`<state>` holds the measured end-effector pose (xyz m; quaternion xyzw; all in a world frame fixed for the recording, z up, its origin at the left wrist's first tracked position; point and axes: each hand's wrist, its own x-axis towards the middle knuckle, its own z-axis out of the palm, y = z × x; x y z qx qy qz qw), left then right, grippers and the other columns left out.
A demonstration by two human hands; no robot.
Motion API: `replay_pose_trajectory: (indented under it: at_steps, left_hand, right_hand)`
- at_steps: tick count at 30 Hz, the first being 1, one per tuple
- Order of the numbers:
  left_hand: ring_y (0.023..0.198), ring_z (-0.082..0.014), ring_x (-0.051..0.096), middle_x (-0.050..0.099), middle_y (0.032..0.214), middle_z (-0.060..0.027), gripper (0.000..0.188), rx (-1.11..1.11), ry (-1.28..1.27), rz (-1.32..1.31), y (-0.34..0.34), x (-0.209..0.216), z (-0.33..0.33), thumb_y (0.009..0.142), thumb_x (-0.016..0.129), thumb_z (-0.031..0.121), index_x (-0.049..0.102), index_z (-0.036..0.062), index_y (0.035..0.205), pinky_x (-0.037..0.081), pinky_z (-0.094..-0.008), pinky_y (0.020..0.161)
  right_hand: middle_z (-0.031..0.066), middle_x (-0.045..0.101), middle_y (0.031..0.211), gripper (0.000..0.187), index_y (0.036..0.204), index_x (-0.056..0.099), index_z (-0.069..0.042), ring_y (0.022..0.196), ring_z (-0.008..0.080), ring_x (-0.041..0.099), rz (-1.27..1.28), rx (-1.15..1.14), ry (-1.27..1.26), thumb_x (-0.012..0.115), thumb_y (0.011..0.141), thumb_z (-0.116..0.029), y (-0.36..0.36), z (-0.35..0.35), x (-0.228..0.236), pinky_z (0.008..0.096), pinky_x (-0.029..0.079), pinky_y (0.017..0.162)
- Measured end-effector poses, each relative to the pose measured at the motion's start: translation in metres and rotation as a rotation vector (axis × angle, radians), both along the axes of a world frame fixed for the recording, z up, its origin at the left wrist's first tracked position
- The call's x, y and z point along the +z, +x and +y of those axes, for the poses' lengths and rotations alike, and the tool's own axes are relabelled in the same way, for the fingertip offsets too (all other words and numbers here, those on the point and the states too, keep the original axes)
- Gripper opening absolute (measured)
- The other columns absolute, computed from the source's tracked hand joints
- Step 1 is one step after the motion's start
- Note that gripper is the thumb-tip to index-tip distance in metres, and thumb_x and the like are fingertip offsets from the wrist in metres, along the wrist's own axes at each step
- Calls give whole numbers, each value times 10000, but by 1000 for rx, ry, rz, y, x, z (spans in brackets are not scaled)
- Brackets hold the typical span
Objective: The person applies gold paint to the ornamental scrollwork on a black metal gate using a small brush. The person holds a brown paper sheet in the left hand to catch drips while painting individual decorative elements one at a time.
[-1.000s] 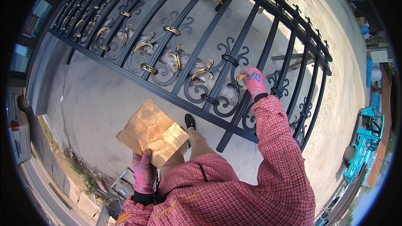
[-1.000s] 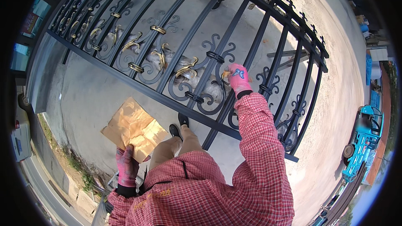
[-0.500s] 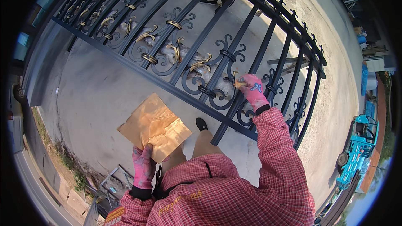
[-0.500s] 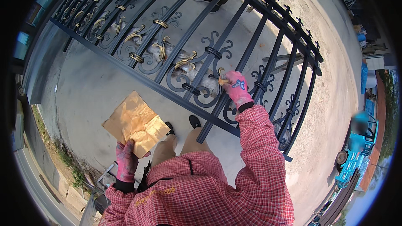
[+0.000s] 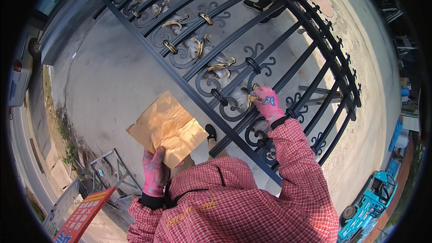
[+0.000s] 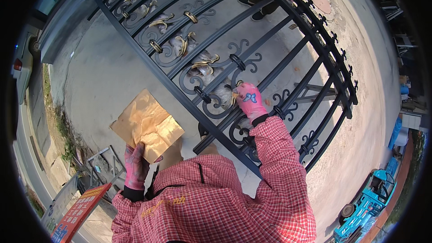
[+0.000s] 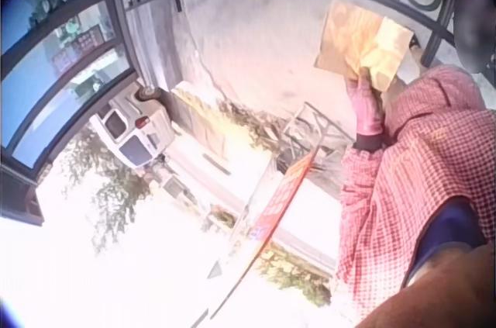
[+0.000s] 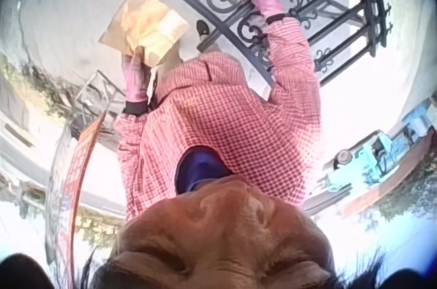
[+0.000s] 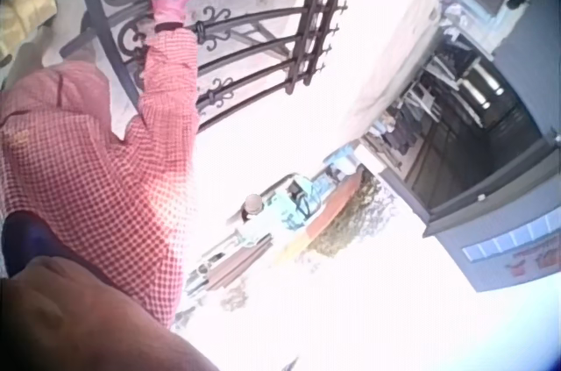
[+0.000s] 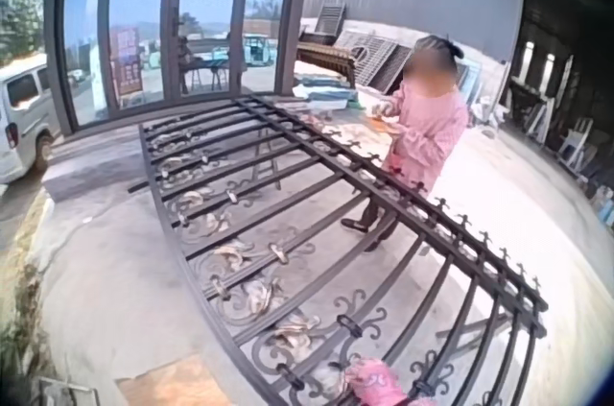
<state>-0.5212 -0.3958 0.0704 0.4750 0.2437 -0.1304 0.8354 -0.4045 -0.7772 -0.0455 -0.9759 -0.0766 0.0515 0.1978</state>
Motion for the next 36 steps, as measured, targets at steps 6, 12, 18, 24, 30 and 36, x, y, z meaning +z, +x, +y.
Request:
replay_pose_trajectory:
  at_steps: [6, 12, 18, 24, 30, 36]
  left_hand:
    - [1073, -300, 591, 462, 1301, -147, 578, 35, -12, 14, -10, 1, -14, 920, 544, 207, 251, 78, 1401, 605, -432, 686]
    - [1083, -309, 585, 459, 1304, -145, 563, 56, -20, -13, -21, -5, -14, 923, 539, 195, 252, 85, 1394, 604, -441, 686]
    - [1018, -284, 608, 477, 1270, -144, 528, 132, -12, -2, -25, -1, -19, 917, 526, 166, 279, 65, 1372, 604, -436, 634]
    - [997, -278, 617, 484, 1254, -151, 522, 189, -1, 20, -29, 0, -19, 909, 524, 145, 287, 47, 1364, 607, -422, 621]
    - [998, -282, 618, 490, 1241, -156, 527, 208, 5, 12, -27, 2, -26, 904, 531, 135, 288, 40, 1362, 609, -414, 629]
    - [1005, -279, 616, 495, 1234, -153, 523, 185, -2, 9, -22, 6, -38, 905, 534, 141, 296, 41, 1359, 609, -411, 645]
  right_hand:
    - [127, 608, 868, 161, 835, 649, -69, 881, 350, 575, -3, 70, 21, 632, 675, -69, -1, 14, 6, 419, 486, 747]
    - [122, 604, 845, 127, 812, 641, -69, 881, 339, 575, 1, 115, -89, 653, 688, -93, -3, 19, 1, 417, 482, 768]
    - [124, 598, 847, 114, 816, 646, -81, 869, 334, 575, -1, 178, -6, 664, 709, -114, -7, 18, -3, 413, 483, 747]
    - [118, 609, 873, 218, 879, 645, -85, 873, 342, 574, 9, 213, 126, 655, 662, -68, -10, -4, -12, 413, 482, 748]
    - [118, 622, 906, 299, 898, 645, -79, 896, 350, 571, -37, 112, 235, 669, 615, 13, -3, -15, 12, 405, 473, 787]
    - [119, 639, 925, 306, 905, 648, -77, 899, 348, 572, -112, 10, 213, 673, 614, 16, 4, -31, -8, 405, 475, 794]
